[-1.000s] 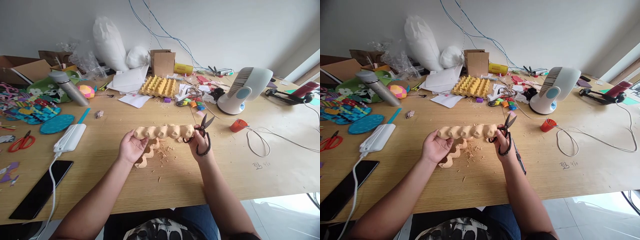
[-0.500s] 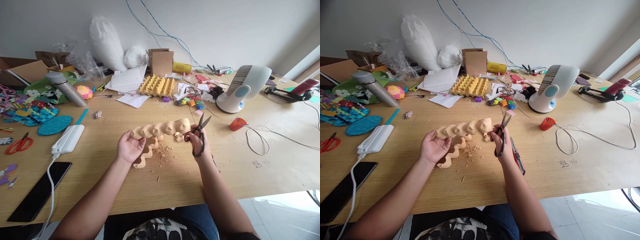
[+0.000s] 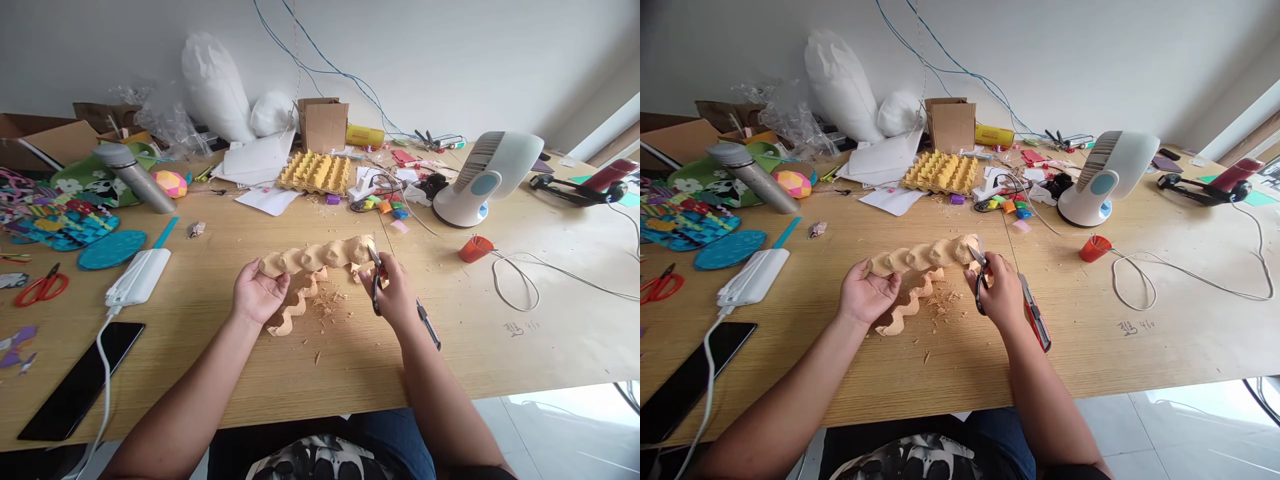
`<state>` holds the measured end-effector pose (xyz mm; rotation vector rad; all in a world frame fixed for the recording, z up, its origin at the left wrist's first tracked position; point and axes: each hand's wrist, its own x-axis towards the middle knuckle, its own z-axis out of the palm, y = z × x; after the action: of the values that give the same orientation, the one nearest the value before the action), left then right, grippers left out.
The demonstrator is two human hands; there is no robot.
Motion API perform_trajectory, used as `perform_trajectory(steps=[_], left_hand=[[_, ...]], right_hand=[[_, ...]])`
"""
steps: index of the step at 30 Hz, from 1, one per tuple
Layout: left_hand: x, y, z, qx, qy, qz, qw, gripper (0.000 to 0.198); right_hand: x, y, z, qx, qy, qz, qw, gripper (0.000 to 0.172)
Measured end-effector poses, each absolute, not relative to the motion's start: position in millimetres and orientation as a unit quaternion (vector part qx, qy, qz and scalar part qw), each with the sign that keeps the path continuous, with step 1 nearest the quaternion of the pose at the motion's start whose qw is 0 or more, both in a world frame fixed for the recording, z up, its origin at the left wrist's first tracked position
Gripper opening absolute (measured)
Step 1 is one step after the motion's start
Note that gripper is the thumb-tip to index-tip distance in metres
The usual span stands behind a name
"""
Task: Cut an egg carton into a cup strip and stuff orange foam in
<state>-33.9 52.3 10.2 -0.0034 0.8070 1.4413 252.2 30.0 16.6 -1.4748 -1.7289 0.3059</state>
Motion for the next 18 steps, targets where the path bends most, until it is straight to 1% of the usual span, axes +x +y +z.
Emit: perform_trajectory(steps=[5, 12, 14, 18], left_hand=[[-35.6, 53.9, 9.8, -0.005, 0.359, 0.643, 0.677, 0.023], [-37.2, 53.8, 9.1, -0.005, 0.353, 0.646, 0.677, 0.024], [-37.2, 53.4, 9.4, -0.003, 0.351, 0.644, 0.68, 0.024], [-36.6, 53.1, 10.3, -0.005, 0.351, 0.644, 0.68, 0.024]], right_hand=[[254.6, 29.9, 19.5, -0.599, -0.681, 0.118, 0.404, 0.029], [256.4, 28.9, 20.6, -0.606, -0.649, 0.155, 0.433, 0.032], [255.2, 28.5, 20.6, -0.601, -0.625, 0.211, 0.45, 0.033], [250.3, 28.9, 18.4, -0.528, -0.554, 0.393, 0.51, 0.041]])
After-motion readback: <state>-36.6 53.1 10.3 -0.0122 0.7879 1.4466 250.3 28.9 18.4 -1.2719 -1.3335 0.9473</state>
